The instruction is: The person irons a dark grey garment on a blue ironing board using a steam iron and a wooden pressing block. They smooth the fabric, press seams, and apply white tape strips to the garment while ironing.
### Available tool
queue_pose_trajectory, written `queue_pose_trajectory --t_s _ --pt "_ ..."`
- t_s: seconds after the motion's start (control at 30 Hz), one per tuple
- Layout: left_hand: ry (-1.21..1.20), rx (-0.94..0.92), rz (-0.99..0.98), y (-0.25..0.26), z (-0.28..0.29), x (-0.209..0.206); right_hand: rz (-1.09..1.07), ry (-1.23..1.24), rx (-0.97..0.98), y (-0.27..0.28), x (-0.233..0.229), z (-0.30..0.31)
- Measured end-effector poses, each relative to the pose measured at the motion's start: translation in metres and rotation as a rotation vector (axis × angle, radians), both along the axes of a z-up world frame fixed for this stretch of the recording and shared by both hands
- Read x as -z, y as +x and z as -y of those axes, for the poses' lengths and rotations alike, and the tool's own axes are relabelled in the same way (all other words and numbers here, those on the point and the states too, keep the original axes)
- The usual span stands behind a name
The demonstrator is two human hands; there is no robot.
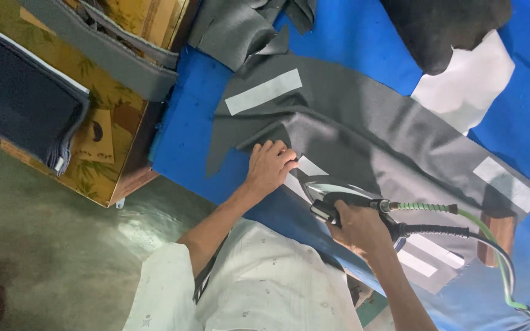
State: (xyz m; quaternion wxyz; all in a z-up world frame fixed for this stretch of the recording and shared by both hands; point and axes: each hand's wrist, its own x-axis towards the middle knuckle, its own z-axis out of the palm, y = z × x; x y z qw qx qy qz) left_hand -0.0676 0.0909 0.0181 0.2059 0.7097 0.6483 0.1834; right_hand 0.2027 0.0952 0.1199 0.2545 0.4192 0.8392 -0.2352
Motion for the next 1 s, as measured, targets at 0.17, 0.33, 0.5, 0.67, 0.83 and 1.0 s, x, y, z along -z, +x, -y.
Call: queue_pose_trajectory --t_s 0.17,0.33,0.5,0.67,0.83,1.0 --pt "-0.014 -0.026 -0.002 0.0 -0.003 -0.009 -0.093 -0.037 0.105 -0.003 0.001 0.0" --pt "-0.056 0.024 0.014 -0.002 -0.007 -0.01 -0.144 0.026 0.136 -0.018 -0.004 -0.009" --pt "-0.065 -0.112 0.162 0.002 -0.022 -0.013 -0.133 -0.093 0.298 -0.042 -0.013 -0.025" --pt "0.007 -0.092 0.278 0.015 -0.074 -0.08 -0.127 -0.141 0.433 -0.061 -0.039 -0.037" --pt "0.137 0.188 0.298 0.092 -0.156 -0.11 -0.353 0.163 0.599 -0.07 -0.034 -0.033" --pt "-0.078 0.903 0.379 0.255 -0.202 -0.121 -0.558 0.329 0.701 -0.074 -0.018 -0.024"
